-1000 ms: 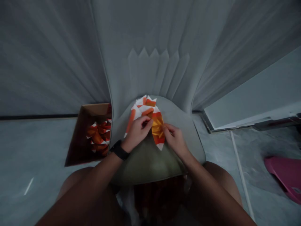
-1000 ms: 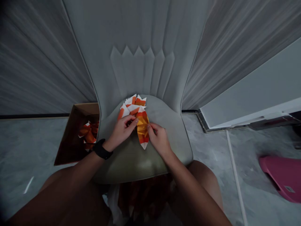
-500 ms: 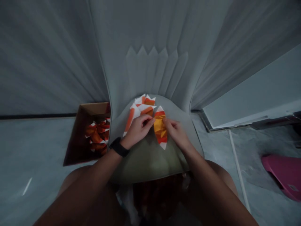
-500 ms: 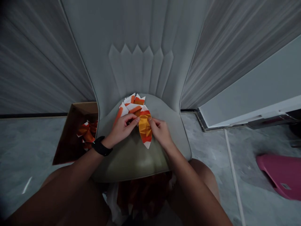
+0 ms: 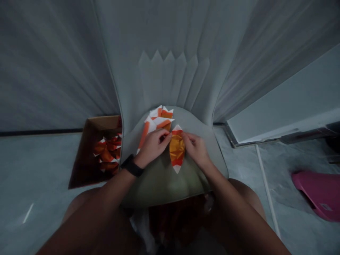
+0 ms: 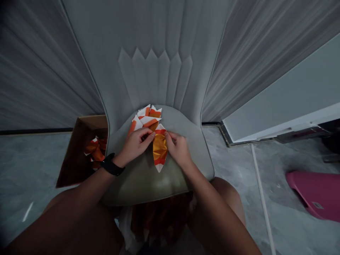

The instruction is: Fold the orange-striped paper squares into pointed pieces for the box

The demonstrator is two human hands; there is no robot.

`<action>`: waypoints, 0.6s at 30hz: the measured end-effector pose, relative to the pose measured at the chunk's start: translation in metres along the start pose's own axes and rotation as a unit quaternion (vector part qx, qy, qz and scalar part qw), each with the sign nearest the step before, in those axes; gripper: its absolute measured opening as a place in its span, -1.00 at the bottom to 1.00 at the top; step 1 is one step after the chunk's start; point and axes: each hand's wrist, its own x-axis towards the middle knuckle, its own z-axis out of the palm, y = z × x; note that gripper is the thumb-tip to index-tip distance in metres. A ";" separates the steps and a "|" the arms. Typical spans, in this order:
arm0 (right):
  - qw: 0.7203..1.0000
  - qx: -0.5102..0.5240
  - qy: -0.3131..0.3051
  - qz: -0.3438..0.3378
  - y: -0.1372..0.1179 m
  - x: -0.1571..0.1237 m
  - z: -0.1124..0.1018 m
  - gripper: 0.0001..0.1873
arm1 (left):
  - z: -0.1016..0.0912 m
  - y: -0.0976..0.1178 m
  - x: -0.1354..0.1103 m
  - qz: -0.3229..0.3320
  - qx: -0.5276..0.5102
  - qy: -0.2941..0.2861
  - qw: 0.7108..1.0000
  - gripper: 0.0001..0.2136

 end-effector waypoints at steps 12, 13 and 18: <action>0.994 0.081 -0.027 0.074 -0.004 0.000 0.000 -0.61 | 0.002 -0.006 0.004 -0.076 -0.083 0.075 0.991 -0.74; 0.993 0.078 -0.037 0.079 -0.004 -0.001 -0.001 -0.62 | 0.002 -0.006 0.005 -0.082 -0.093 0.092 0.988 -0.74; 0.994 0.048 -0.058 0.074 0.002 -0.003 -0.001 -0.65 | 0.001 -0.005 0.004 -0.105 -0.106 0.105 0.983 -0.72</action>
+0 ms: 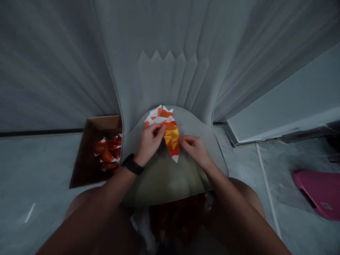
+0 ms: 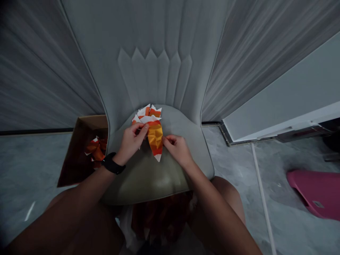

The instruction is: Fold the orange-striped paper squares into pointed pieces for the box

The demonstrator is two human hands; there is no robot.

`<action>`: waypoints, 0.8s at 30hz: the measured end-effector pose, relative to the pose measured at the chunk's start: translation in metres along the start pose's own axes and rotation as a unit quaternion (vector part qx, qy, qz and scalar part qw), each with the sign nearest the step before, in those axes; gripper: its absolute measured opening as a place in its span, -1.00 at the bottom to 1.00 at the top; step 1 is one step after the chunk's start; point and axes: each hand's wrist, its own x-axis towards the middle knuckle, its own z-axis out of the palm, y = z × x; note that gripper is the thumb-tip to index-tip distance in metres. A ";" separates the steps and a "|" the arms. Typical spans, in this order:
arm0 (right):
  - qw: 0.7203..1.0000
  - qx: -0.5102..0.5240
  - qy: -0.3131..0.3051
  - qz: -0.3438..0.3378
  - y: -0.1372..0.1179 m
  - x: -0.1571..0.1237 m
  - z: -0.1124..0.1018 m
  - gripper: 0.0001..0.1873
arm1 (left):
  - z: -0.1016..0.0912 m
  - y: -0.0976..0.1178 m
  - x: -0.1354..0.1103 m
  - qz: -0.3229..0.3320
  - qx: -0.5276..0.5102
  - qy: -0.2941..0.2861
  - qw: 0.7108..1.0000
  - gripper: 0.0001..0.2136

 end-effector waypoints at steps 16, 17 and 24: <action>0.976 -0.171 0.123 -0.057 -0.003 0.005 -0.014 -0.63 | 0.009 0.003 -0.014 0.014 0.044 -0.179 0.983 -0.81; 0.974 -0.184 0.116 -0.060 -0.002 0.006 -0.015 -0.62 | 0.007 0.003 -0.012 0.022 0.048 -0.184 0.981 -0.81; 0.987 -0.126 0.077 -0.057 0.005 0.008 -0.014 -0.62 | 0.002 0.000 -0.009 0.043 0.070 -0.161 0.983 -0.79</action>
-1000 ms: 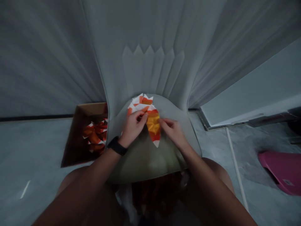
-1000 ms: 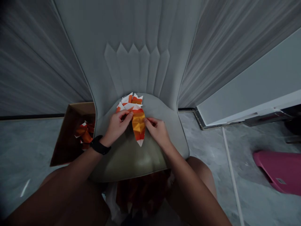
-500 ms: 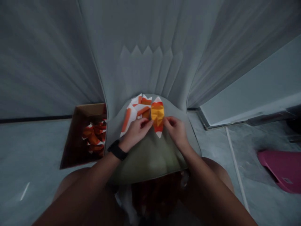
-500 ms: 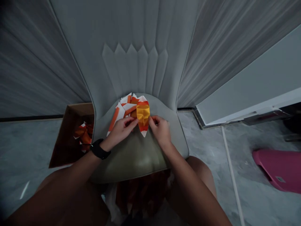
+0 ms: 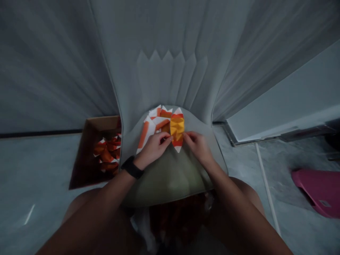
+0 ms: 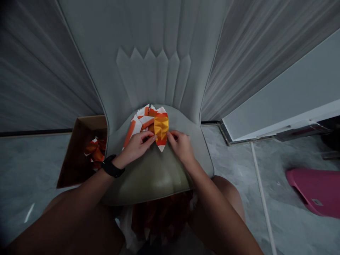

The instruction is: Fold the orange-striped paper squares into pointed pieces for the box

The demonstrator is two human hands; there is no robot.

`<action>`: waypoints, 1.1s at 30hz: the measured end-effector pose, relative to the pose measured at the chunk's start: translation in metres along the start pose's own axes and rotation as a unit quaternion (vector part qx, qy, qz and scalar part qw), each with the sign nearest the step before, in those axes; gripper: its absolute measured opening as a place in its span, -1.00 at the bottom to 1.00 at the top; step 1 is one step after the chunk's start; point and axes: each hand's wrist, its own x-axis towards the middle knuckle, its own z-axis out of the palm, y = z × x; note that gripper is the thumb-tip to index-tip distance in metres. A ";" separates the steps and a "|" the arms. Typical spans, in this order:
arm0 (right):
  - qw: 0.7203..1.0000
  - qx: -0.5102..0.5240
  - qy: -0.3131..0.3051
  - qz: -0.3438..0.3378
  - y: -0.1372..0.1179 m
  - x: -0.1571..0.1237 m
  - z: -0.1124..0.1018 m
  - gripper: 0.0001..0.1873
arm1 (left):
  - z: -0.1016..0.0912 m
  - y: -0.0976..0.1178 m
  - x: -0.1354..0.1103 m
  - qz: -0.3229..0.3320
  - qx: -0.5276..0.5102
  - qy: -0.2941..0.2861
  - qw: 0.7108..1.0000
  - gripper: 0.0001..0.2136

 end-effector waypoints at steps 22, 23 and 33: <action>0.985 0.060 -0.158 0.014 -0.003 0.005 -0.029 -0.52 | -0.002 0.000 0.002 -0.008 -0.011 -0.023 1.000 -0.77; 0.987 0.057 -0.152 0.012 -0.003 0.005 -0.028 -0.52 | -0.001 0.000 0.002 -0.010 -0.010 -0.020 1.000 -0.77; 0.979 0.067 -0.192 0.006 0.001 0.008 -0.032 -0.58 | -0.007 -0.004 0.003 0.007 -0.009 -0.040 0.999 -0.76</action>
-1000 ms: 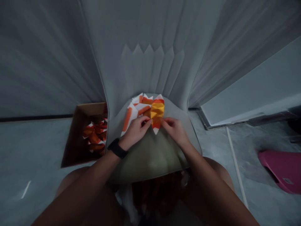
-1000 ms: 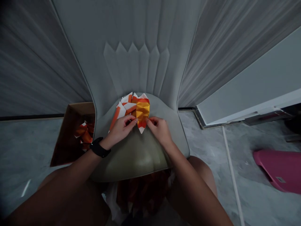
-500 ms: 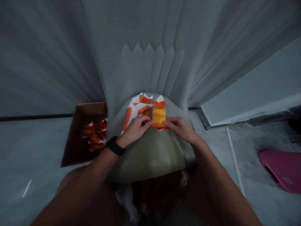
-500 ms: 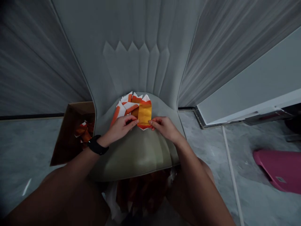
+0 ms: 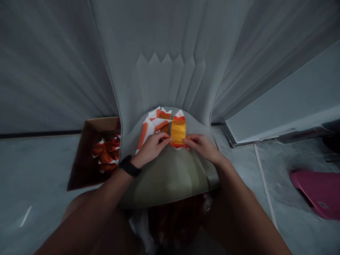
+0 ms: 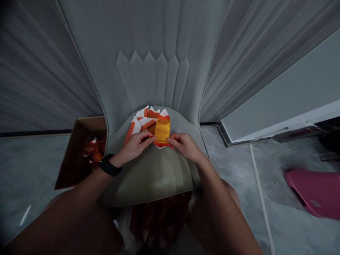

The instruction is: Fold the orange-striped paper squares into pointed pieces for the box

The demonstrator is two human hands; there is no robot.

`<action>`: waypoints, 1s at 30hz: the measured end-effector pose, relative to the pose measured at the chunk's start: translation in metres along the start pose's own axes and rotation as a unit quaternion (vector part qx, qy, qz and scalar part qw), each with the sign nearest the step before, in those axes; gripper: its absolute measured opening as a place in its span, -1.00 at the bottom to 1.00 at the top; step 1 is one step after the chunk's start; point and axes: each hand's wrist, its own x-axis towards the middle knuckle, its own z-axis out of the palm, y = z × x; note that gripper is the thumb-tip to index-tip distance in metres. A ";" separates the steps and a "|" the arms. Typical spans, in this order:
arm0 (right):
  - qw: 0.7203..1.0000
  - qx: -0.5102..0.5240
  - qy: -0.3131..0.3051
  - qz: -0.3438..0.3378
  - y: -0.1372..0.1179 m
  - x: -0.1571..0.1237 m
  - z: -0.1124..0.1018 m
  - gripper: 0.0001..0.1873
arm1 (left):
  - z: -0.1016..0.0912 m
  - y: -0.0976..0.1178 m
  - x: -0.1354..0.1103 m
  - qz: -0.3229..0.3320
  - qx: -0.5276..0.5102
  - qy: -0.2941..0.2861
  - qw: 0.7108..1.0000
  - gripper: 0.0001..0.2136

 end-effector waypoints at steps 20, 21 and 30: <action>1.000 -0.023 0.008 -0.015 0.001 0.001 -0.001 -0.55 | 0.002 0.005 0.000 -0.028 -0.024 0.009 0.999 -0.77; 1.000 -0.023 0.008 -0.018 0.001 0.001 -0.001 -0.54 | 0.002 0.005 0.000 -0.028 -0.021 0.010 0.999 -0.77; 1.000 -0.027 -0.005 -0.014 0.000 0.000 -0.005 -0.56 | 0.002 0.002 0.002 -0.011 -0.005 0.002 1.000 -0.78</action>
